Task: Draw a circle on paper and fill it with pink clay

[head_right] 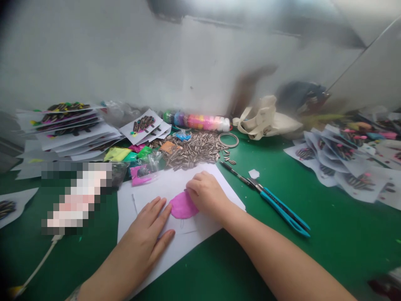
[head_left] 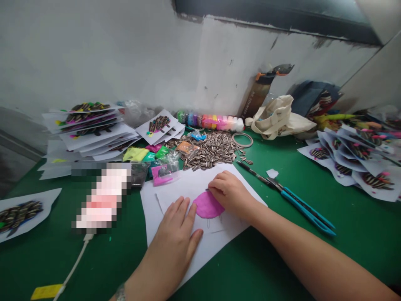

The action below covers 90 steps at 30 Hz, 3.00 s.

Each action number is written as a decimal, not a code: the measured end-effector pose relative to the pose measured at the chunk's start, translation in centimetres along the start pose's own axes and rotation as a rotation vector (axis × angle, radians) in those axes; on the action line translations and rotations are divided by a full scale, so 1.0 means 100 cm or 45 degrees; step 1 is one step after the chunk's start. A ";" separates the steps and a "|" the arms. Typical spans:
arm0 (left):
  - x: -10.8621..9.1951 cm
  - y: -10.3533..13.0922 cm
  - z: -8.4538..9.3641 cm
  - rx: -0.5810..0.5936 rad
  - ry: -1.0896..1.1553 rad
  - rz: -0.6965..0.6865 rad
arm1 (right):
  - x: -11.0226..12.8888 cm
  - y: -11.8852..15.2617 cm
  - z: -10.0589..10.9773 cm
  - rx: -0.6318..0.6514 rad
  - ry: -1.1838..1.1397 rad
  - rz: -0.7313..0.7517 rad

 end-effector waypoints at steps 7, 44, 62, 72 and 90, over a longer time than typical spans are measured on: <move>0.000 0.001 -0.002 -0.002 0.015 0.000 | 0.001 -0.003 0.000 0.035 0.045 0.027; 0.001 0.002 -0.005 0.022 0.044 0.028 | 0.013 -0.017 0.001 0.207 0.089 0.271; 0.002 0.001 -0.004 0.004 0.084 0.041 | 0.014 -0.019 -0.003 0.197 0.065 0.328; 0.002 0.001 -0.005 -0.020 0.128 0.052 | 0.024 -0.020 -0.010 0.230 0.155 0.406; 0.002 0.001 -0.004 -0.013 0.139 0.058 | 0.026 -0.022 -0.005 0.331 0.233 0.516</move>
Point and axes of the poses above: each hand's wrist, its own y-axis away from the middle knuckle, its own z-axis out of the back of the hand, x = y × z, the point moved 2 cm from there along -y, towards the middle knuckle, and after that the axes turned 6 degrees about -z, right-handed, at the moved point
